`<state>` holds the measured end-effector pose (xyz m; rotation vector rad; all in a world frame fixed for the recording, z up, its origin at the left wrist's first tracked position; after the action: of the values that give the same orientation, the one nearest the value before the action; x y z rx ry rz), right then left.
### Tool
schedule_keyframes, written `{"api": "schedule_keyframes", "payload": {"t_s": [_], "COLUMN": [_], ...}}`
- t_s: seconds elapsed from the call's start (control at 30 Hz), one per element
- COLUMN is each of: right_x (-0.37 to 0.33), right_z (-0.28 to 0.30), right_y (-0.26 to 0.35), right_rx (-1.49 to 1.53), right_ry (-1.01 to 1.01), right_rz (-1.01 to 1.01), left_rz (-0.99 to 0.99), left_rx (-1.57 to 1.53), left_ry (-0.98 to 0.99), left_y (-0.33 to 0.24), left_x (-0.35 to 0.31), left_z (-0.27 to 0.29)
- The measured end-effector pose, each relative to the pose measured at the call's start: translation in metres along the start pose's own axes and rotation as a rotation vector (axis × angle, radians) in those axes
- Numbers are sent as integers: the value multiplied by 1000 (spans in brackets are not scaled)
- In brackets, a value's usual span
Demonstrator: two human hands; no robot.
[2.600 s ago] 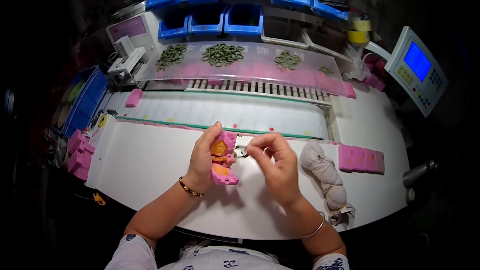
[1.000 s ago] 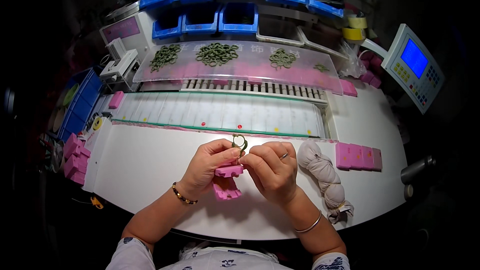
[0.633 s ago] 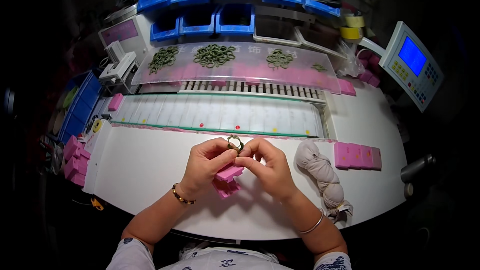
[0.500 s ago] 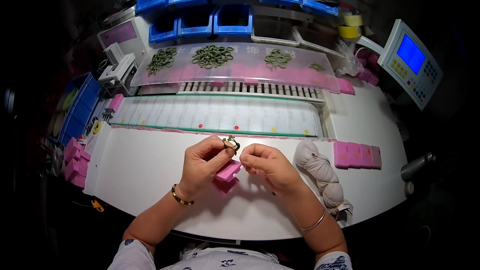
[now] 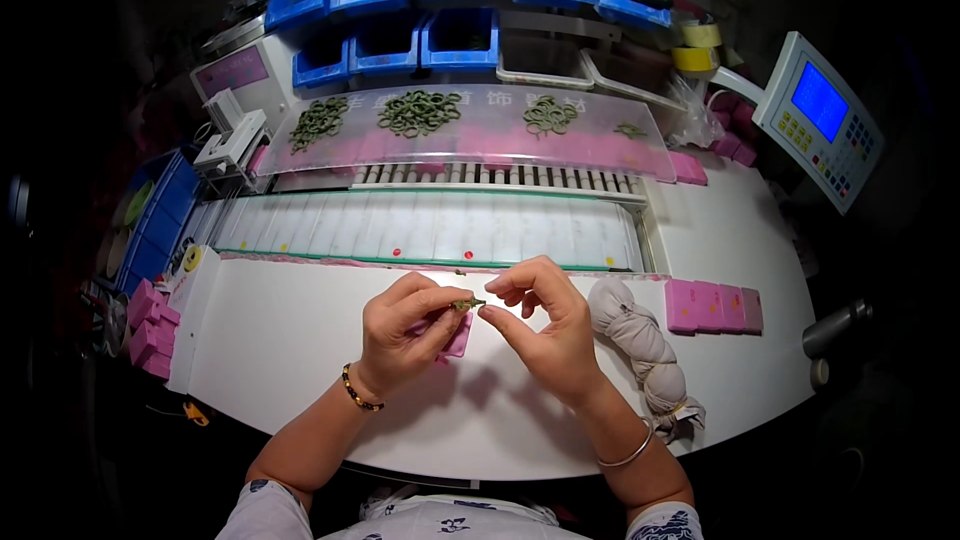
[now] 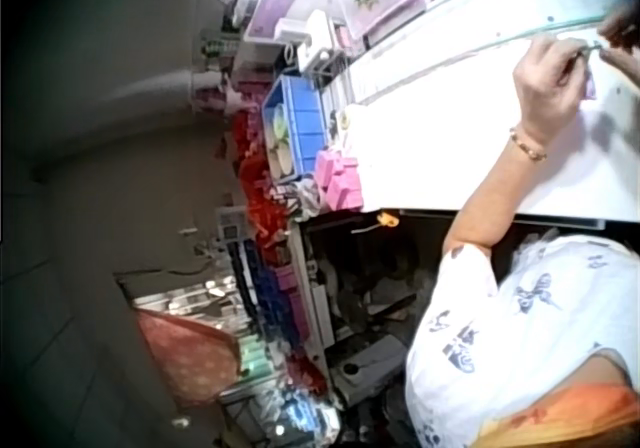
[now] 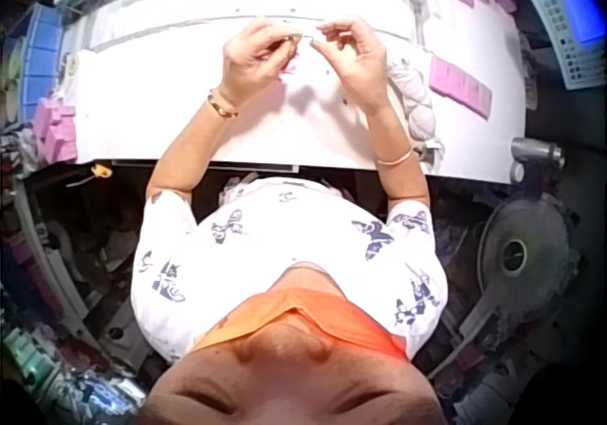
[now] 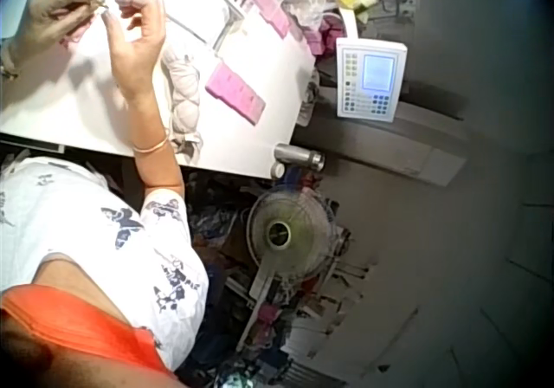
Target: The person assembles small figurines by placing a small green decorative component into a yellow recessed area within a pink mold-like frame, then presses the assembly together by hand and wipes it with a cloth.
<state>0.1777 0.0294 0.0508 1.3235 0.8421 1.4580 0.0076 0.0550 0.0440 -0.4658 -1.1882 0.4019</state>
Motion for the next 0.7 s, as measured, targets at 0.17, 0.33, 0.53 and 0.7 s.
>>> {"api": "schedule_keyframes", "payload": {"t_s": [0.17, 0.33, 0.53, 0.7], "right_x": [0, 0, 2, 5], "right_z": [-2, -4, -2, 26], "right_y": [5, 4, 2, -12], "right_rx": [-68, -113, -91, 223], "right_ry": [15, 53, 41, -145], "right_rz": [97, 101, 28, -171], "left_rz": [-17, 16, 112, 681], "left_rx": [7, -31, -119, -342], "left_ry": [11, 11, -40, 478], "left_y": [1, 4, 16, 48], "left_x": [-1, -1, -3, 2], "left_z": [-1, -3, -4, -21]}}
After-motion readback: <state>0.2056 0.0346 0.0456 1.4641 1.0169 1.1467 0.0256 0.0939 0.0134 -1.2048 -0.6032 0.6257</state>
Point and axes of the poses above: each hand's wrist, its own x-axis towards the middle knuckle, its own z-axis out of the back of the hand, y = z × x, the point moved 6 cm from there along x, towards the middle knuckle, and after that the axes turned 9 degrees about -z, right-handed, at the moved point
